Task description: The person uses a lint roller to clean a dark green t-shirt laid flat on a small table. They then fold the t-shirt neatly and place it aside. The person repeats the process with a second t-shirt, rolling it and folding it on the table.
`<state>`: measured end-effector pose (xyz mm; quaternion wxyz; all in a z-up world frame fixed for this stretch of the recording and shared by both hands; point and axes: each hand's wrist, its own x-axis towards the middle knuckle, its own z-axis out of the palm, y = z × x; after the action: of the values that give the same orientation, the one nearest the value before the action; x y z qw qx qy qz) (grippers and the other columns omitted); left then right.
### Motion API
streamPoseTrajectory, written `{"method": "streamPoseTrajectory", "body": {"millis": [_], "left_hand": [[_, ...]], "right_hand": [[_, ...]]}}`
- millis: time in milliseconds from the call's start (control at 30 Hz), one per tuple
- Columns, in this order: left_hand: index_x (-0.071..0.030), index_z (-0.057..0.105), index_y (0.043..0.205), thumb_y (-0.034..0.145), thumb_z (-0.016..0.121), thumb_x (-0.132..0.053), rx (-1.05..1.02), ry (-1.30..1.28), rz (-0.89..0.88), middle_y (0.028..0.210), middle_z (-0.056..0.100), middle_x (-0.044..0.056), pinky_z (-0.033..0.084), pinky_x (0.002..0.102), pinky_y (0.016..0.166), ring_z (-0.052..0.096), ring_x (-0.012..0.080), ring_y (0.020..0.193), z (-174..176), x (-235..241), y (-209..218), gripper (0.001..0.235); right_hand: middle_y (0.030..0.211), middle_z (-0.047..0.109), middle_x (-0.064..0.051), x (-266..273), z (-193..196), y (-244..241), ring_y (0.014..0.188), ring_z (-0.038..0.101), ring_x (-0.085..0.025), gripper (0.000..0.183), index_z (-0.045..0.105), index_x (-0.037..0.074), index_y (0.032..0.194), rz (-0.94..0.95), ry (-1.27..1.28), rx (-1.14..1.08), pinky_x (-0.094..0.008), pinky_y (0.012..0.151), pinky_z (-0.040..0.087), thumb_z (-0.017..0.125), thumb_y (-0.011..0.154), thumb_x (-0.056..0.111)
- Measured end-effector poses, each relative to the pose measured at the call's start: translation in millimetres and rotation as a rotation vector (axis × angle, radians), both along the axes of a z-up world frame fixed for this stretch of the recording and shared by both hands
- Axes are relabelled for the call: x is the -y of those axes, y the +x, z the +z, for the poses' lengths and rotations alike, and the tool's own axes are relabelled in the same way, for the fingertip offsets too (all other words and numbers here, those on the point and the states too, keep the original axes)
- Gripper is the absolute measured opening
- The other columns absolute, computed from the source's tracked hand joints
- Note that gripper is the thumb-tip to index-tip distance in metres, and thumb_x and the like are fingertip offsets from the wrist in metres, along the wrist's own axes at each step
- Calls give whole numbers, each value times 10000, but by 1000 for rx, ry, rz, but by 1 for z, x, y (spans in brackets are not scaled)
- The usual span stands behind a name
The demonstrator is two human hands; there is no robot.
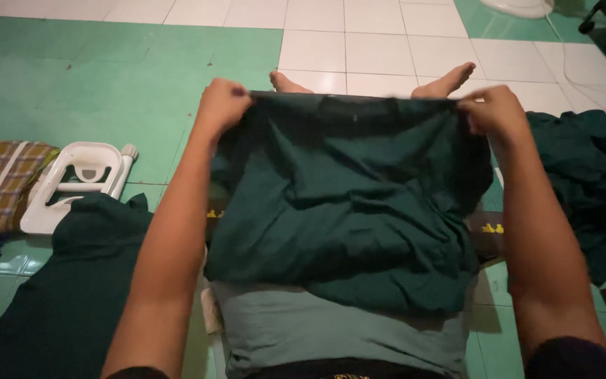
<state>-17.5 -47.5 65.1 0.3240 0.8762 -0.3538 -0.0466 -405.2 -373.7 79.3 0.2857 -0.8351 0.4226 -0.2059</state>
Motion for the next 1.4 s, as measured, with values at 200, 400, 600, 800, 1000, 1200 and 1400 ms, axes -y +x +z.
{"method": "streamPoseTrajectory", "body": {"millis": [200, 400, 600, 800, 1000, 1200, 1400], "left_hand": [[-126, 471, 952, 882, 385, -101, -548, -405, -1, 879, 684, 147, 513, 307, 480, 584, 189, 632, -22, 68, 41, 114], [-173, -37, 1544, 998, 677, -386, -199, -250, -326, 1541, 359, 219, 406, 465, 1099, 444, 346, 1351, -62, 70, 34, 923], [-84, 412, 1392, 939, 611, -660, 132, 343, -157, 1366, 530, 184, 473, 596, 998, 554, 413, 1273, -46, -32, -36, 759], [38, 748, 1088, 919, 573, -750, 33, 519, -46, 1096, 743, 309, 527, 636, 938, 689, 504, 1126, -67, -107, -81, 824], [98, 495, 1436, 982, 597, -536, -292, 167, -168, 1380, 571, 358, 431, 595, 1100, 555, 502, 1301, -56, -137, -120, 786], [6, 452, 1426, 871, 779, -293, -804, -71, -201, 859, 705, 207, 551, 357, 585, 699, 254, 649, -96, -176, -148, 710], [-94, 738, 1100, 884, 754, -280, -493, -131, -164, 925, 758, 45, 506, 311, 771, 686, 151, 846, -104, -179, -163, 286]], "right_hand": [[794, 718, -56, 83, -42, 71, 679, 726, -122, 117, 650, 157, 949, 12, 158, 421, -245, 567, 595, 604, 904, 59], [1553, 137, -287, 76, -64, 83, 1473, 269, -396, 834, 65, 212, 1505, 163, 50, 94, -486, 1155, 325, 703, 997, 385], [1383, 516, -311, -40, -33, 23, 1242, 569, -527, 602, 420, 104, 1433, 194, -132, -426, -614, 979, 470, 656, 974, 413], [1094, 781, -313, -86, -54, -53, 1122, 704, -498, 797, 827, -7, 1034, 81, -91, -710, -583, 917, 544, 517, 954, 723], [1139, 757, -338, -114, -67, -84, 1126, 690, -515, 674, 702, -43, 1287, 175, 267, -449, -571, 951, 528, 751, 871, 484], [1151, 787, -206, -152, -67, -119, 1101, 712, -383, 633, 709, 45, 1304, 109, 372, -392, -500, 890, 535, 769, 819, 447], [1058, 815, -85, -157, -82, -130, 951, 760, -219, 357, 776, 74, 1108, 67, 343, -298, -356, 814, 544, 773, 860, 331]]}}
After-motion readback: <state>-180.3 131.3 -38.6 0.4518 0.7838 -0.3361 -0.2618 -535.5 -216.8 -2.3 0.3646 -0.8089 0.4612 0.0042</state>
